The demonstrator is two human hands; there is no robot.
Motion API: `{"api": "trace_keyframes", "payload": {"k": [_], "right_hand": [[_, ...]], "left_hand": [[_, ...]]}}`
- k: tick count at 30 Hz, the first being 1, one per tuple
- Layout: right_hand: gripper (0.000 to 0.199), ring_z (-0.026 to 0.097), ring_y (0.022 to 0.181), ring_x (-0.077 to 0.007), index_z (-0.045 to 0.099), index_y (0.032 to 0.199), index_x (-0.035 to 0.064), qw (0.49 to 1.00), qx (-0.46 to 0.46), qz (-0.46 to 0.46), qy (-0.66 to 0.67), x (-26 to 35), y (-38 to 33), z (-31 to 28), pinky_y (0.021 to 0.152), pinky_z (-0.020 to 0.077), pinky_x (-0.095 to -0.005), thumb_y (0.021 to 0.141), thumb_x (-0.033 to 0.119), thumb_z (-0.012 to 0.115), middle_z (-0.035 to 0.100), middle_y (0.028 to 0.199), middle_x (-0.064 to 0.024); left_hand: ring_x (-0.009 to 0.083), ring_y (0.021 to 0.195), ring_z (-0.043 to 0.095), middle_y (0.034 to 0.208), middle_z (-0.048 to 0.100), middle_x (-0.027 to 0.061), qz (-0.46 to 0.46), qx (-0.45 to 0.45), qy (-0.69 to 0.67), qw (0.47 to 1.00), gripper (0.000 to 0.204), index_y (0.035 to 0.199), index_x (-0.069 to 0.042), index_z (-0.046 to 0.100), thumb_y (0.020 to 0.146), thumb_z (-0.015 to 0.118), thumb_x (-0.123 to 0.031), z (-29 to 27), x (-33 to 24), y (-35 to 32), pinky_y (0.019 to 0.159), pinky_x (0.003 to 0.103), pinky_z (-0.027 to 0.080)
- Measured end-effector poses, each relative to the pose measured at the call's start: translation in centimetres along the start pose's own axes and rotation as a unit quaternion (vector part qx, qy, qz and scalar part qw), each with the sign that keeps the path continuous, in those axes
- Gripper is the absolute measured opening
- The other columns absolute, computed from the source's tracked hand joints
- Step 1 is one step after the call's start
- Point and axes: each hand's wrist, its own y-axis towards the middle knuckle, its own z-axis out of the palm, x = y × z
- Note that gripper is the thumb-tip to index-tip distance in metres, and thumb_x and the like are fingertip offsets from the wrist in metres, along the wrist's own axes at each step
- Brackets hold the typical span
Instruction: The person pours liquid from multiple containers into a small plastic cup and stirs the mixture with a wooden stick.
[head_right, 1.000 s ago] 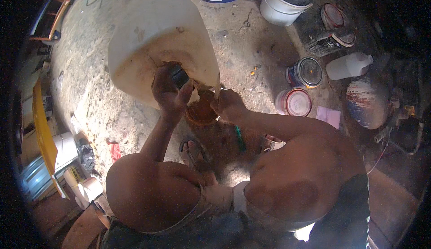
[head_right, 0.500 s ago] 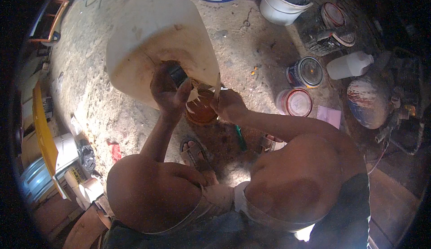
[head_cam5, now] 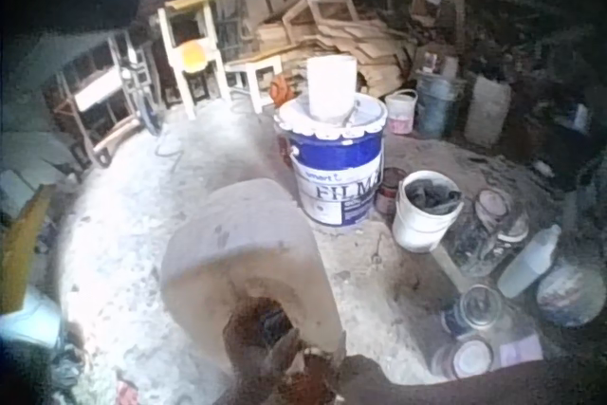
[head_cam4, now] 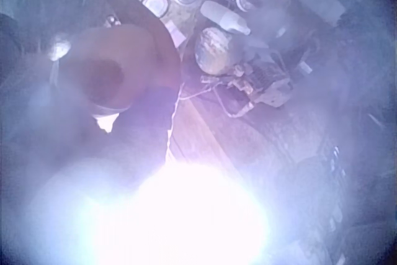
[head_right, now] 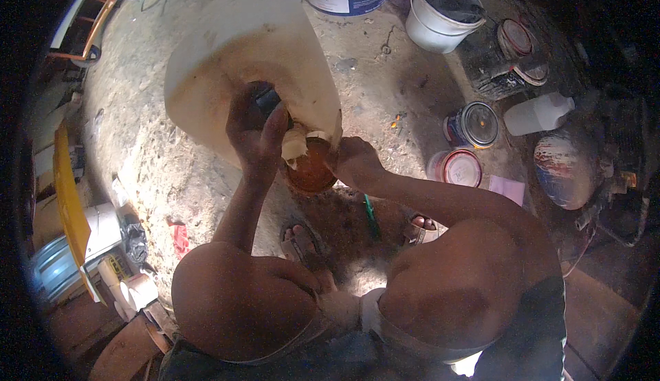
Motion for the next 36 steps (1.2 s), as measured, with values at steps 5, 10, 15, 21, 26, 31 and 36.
{"api": "trace_keyframes", "payload": {"k": [5, 10, 15, 21, 26, 31, 36], "right_hand": [[0.038, 0.061, 0.093, -0.0416, 0.066, 0.097, -0.0004, 0.999, -0.017, -0.012, -0.030, -0.7, 1.0, 0.4, 0.086, 0.0485, -0.0495, 0.092, 0.035, 0.051, 0.066, 0.092, -0.0231], [0.040, 0.060, 0.098, -0.0397, 0.068, 0.092, -0.0014, 0.999, 0.011, 0.008, -0.035, 1.6, 1.0, -1.5, 0.089, 0.0482, -0.0489, 0.092, 0.035, 0.051, 0.065, 0.096, -0.0232], [0.028, 0.063, 0.063, -0.0260, 0.058, 0.068, 0.0026, 0.984, -0.068, -0.108, -0.128, 0.9, 1.8, -1.2, 0.070, 0.0532, -0.0397, 0.088, 0.020, 0.051, 0.058, 0.057, -0.0094], [0.022, 0.063, 0.076, -0.0271, 0.056, 0.064, 0.0063, 0.936, -0.113, -0.219, -0.252, 0.1, 2.9, -1.2, 0.076, 0.0523, -0.0412, 0.082, 0.020, 0.054, 0.057, 0.059, -0.0096], [0.032, 0.063, 0.083, -0.0370, 0.064, 0.077, 0.0003, 0.948, 0.028, -0.218, -0.231, 2.5, 2.8, -3.4, 0.083, 0.0510, -0.0475, 0.087, 0.027, 0.049, 0.062, 0.064, -0.0151], [0.032, 0.063, 0.081, -0.0331, 0.062, 0.072, 0.0013, 0.980, 0.006, -0.140, -0.142, 2.8, 2.9, -3.4, 0.083, 0.0507, -0.0452, 0.087, 0.025, 0.048, 0.059, 0.057, -0.0132], [0.033, 0.064, 0.083, -0.0332, 0.063, 0.074, -0.0005, 0.980, 0.015, -0.144, -0.135, 3.7, 1.5, -4.2, 0.085, 0.0501, -0.0437, 0.086, 0.027, 0.051, 0.064, 0.069, -0.0167]], "left_hand": [[0.0123, 0.081, 0.063, 0.095, 0.064, 0.0073, 0.011, -0.018, 0.010, 1.000, 0.039, 0.112, 0.003, 0.055, 0.082, 0.076, -0.011, 0.2, -1.0, 1.3, 0.072, 0.026, 0.053], [0.0112, 0.081, 0.063, 0.093, 0.065, 0.0065, 0.008, -0.028, 0.048, 0.998, 0.036, 0.109, 0.002, 0.057, 0.083, 0.076, -0.014, -0.1, -2.1, 2.8, 0.070, 0.025, 0.052], [0.0108, 0.076, 0.060, 0.091, 0.064, 0.0052, -0.010, -0.034, 0.079, 0.996, 0.032, 0.111, 0.001, 0.059, 0.089, 0.067, -0.020, -0.1, -3.0, 4.3, 0.066, 0.024, 0.049], [0.0113, 0.085, 0.063, 0.094, 0.066, 0.0067, -0.015, -0.043, 0.054, 0.998, 0.030, 0.107, 0.002, 0.060, 0.088, 0.070, -0.019, -0.4, -3.5, 5.7, 0.076, 0.026, 0.052], [0.0065, 0.065, 0.053, 0.080, 0.059, -0.0006, 0.033, -0.055, 0.090, 0.994, 0.025, 0.104, -0.005, 0.061, 0.091, 0.064, -0.026, -1.1, -2.9, 6.7, 0.054, 0.021, 0.043], [0.0064, 0.064, 0.052, 0.078, 0.058, -0.0004, 0.044, -0.050, 0.078, 0.995, 0.024, 0.105, -0.005, 0.061, 0.091, 0.063, -0.024, -0.7, -2.9, 7.0, 0.053, 0.021, 0.042], [0.0066, 0.064, 0.052, 0.079, 0.058, 0.0010, 0.028, -0.045, 0.086, 0.995, 0.023, 0.108, -0.004, 0.060, 0.092, 0.061, -0.021, -0.7, -2.7, 6.4, 0.052, 0.021, 0.041]]}}
